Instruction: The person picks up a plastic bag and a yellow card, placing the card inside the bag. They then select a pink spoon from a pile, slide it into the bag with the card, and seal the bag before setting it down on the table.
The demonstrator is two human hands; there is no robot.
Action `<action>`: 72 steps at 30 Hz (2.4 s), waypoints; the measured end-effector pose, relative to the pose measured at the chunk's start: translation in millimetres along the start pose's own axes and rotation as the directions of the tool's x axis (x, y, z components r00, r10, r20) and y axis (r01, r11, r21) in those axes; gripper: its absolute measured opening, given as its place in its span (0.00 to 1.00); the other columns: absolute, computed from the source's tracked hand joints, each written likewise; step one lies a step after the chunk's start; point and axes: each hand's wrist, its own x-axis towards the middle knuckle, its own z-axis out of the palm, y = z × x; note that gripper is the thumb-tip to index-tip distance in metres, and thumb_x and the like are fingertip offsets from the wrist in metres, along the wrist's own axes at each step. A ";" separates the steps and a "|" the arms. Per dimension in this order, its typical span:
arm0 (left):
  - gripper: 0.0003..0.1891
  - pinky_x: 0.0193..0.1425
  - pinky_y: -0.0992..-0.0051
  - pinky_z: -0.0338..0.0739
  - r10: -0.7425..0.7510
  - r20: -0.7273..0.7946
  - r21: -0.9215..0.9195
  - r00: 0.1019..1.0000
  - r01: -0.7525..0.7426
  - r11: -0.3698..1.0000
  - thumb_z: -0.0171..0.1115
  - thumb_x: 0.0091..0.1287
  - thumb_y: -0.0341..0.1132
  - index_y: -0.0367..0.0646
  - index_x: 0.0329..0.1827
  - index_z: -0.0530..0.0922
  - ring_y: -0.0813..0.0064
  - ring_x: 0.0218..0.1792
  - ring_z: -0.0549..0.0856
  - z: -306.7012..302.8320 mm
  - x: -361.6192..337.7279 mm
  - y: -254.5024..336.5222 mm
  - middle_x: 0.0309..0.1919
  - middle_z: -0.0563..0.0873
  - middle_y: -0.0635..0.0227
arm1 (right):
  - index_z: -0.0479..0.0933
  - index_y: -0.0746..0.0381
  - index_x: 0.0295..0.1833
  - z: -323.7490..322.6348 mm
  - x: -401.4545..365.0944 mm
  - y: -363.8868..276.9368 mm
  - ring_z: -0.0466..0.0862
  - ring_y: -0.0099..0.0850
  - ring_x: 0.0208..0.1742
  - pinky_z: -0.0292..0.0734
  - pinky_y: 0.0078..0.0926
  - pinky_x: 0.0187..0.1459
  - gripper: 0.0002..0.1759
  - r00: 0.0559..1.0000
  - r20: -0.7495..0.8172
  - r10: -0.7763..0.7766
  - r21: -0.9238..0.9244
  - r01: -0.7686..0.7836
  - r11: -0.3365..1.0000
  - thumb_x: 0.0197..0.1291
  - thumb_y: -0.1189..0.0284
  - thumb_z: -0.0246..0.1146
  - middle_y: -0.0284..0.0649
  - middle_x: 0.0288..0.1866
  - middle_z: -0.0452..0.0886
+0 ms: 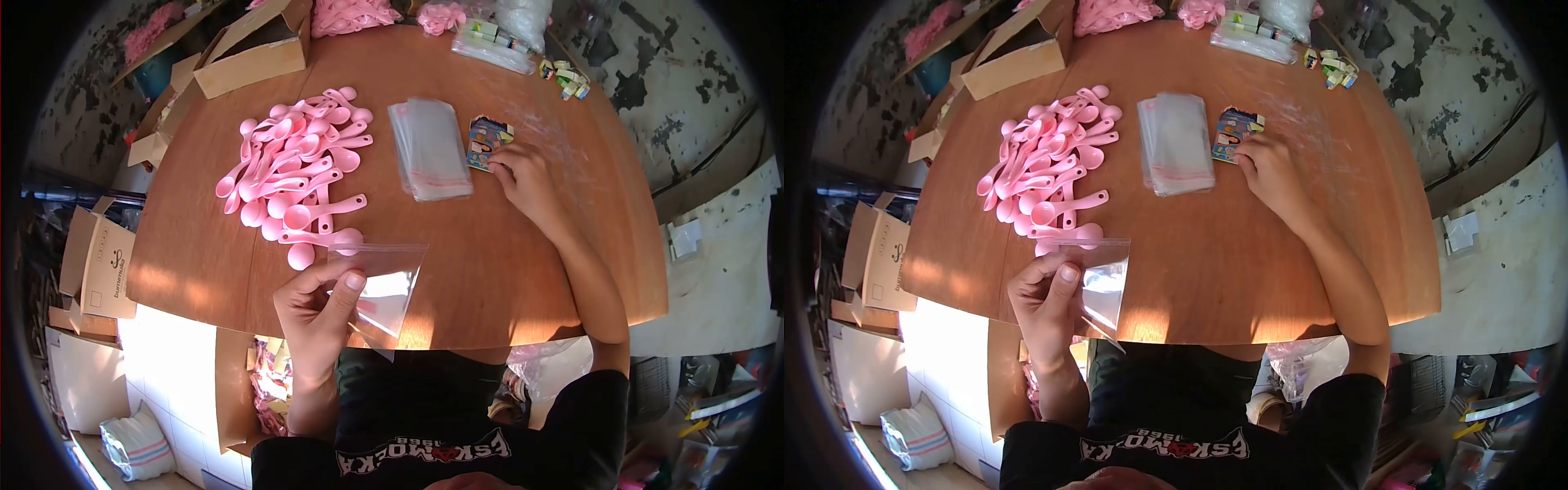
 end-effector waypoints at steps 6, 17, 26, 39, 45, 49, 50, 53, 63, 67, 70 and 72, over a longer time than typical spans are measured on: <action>0.08 0.35 0.84 0.71 0.055 -0.048 0.073 0.997 -0.051 0.996 0.65 0.67 0.27 0.31 0.45 0.84 0.86 0.30 0.79 10.3 2.7 0.3 0.32 0.87 0.67 | 0.80 0.65 0.41 -42.0 14.5 -44.8 0.82 0.32 0.34 0.77 0.28 0.39 0.05 0.925 -0.373 0.080 0.001 -0.085 0.996 0.62 0.76 0.64 0.40 0.36 0.84; 0.08 0.31 0.85 0.74 -0.023 0.005 0.059 1.000 0.022 0.998 0.67 0.66 0.27 0.31 0.45 0.84 0.86 0.27 0.81 7.0 1.7 -0.6 0.29 0.87 0.67 | 0.77 0.69 0.45 -68.3 20.9 -158.6 0.80 0.20 0.35 0.76 0.17 0.38 0.08 0.989 -0.137 0.061 0.784 0.071 0.617 0.68 0.75 0.61 0.37 0.38 0.81; 0.10 0.29 0.86 0.76 -0.020 0.085 0.018 0.996 0.019 1.000 0.65 0.68 0.27 0.31 0.48 0.82 0.86 0.30 0.83 -0.1 -6.7 3.6 0.33 0.88 0.64 | 0.82 0.65 0.40 -72.8 29.0 -158.1 0.79 0.19 0.30 0.73 0.17 0.32 0.04 0.976 0.169 -0.134 0.544 0.021 0.839 0.62 0.76 0.65 0.35 0.32 0.83; 0.09 0.45 0.81 0.79 -0.102 0.202 0.134 0.974 0.076 0.988 0.66 0.66 0.25 0.31 0.47 0.83 0.84 0.41 0.84 -4.9 -19.7 12.1 0.40 0.89 0.61 | 0.84 0.65 0.39 -74.2 20.1 -195.0 0.82 0.34 0.41 0.77 0.27 0.42 0.06 0.896 0.298 -0.330 0.588 0.101 0.803 0.54 0.78 0.71 0.40 0.41 0.83; 0.11 0.49 0.77 0.81 -0.047 0.165 0.111 0.985 0.029 0.993 0.65 0.65 0.21 0.27 0.49 0.81 0.76 0.44 0.86 0.5 -24.6 1.3 0.41 0.88 0.56 | 0.84 0.64 0.41 -71.8 14.1 -196.7 0.83 0.37 0.46 0.77 0.31 0.47 0.07 0.810 0.466 -0.355 0.589 0.016 0.808 0.57 0.74 0.69 0.44 0.48 0.81; 0.11 0.46 0.79 0.81 0.005 0.167 0.181 0.986 -0.036 0.983 0.67 0.64 0.24 0.32 0.49 0.83 0.81 0.43 0.86 3.9 -24.5 2.0 0.42 0.90 0.58 | 0.83 0.64 0.43 -74.7 14.3 -196.9 0.83 0.43 0.44 0.77 0.35 0.45 0.10 0.747 0.557 -0.363 0.553 -0.007 0.833 0.58 0.72 0.66 0.48 0.47 0.81; 0.12 0.46 0.78 0.81 0.051 0.166 0.164 0.985 -0.079 0.983 0.68 0.63 0.24 0.33 0.49 0.84 0.79 0.43 0.87 5.4 -26.2 1.1 0.42 0.89 0.57 | 0.82 0.65 0.42 -76.0 14.8 -197.1 0.83 0.45 0.42 0.77 0.37 0.42 0.10 0.721 0.582 -0.376 0.538 0.005 0.843 0.58 0.71 0.65 0.48 0.45 0.81; 0.13 0.46 0.77 0.82 0.118 0.171 0.141 0.978 -0.143 0.980 0.69 0.61 0.24 0.35 0.49 0.84 0.73 0.43 0.88 10.3 -28.5 3.4 0.44 0.89 0.55 | 0.82 0.65 0.43 -81.6 22.5 -201.6 0.83 0.46 0.38 0.76 0.39 0.41 0.10 0.562 0.750 -0.350 0.490 -0.116 0.864 0.58 0.72 0.63 0.48 0.38 0.82; 0.21 0.54 0.75 0.77 -0.133 0.121 0.317 0.984 0.089 0.944 0.71 0.60 0.25 0.33 0.56 0.76 0.73 0.48 0.85 -7.6 -43.0 10.2 0.43 0.87 0.61 | 0.77 0.63 0.55 -57.3 45.9 -204.1 0.87 0.25 0.39 0.81 0.23 0.42 0.15 0.592 0.711 -0.379 0.616 -0.266 0.742 0.62 0.76 0.64 0.35 0.36 0.86; 0.20 0.54 0.75 0.77 -0.044 0.028 0.273 0.999 0.034 0.961 0.70 0.61 0.24 0.32 0.56 0.76 0.73 0.48 0.85 -16.9 -49.4 5.5 0.44 0.86 0.61 | 0.77 0.62 0.51 2.5 61.5 -177.7 0.87 0.31 0.33 0.79 0.27 0.35 0.13 0.844 0.472 -0.256 0.695 -0.178 0.696 0.61 0.73 0.66 0.39 0.31 0.86; 0.20 0.56 0.74 0.76 -0.039 0.007 0.326 0.999 0.035 0.945 0.69 0.61 0.24 0.32 0.56 0.76 0.73 0.48 0.85 -26.3 -55.2 7.6 0.47 0.85 0.60 | 0.80 0.62 0.46 40.0 66.3 -161.3 0.86 0.38 0.36 0.80 0.33 0.38 0.11 0.886 0.357 -0.295 0.410 0.135 0.902 0.58 0.72 0.66 0.41 0.34 0.86; 0.20 0.58 0.74 0.76 -0.054 -0.024 0.305 0.998 0.058 0.950 0.69 0.61 0.24 0.32 0.56 0.75 0.72 0.50 0.85 -29.8 -58.6 9.7 0.51 0.84 0.59 | 0.81 0.62 0.43 54.6 66.9 -159.3 0.84 0.39 0.42 0.78 0.34 0.44 0.11 0.884 0.371 -0.283 0.206 0.219 0.954 0.55 0.71 0.68 0.42 0.41 0.83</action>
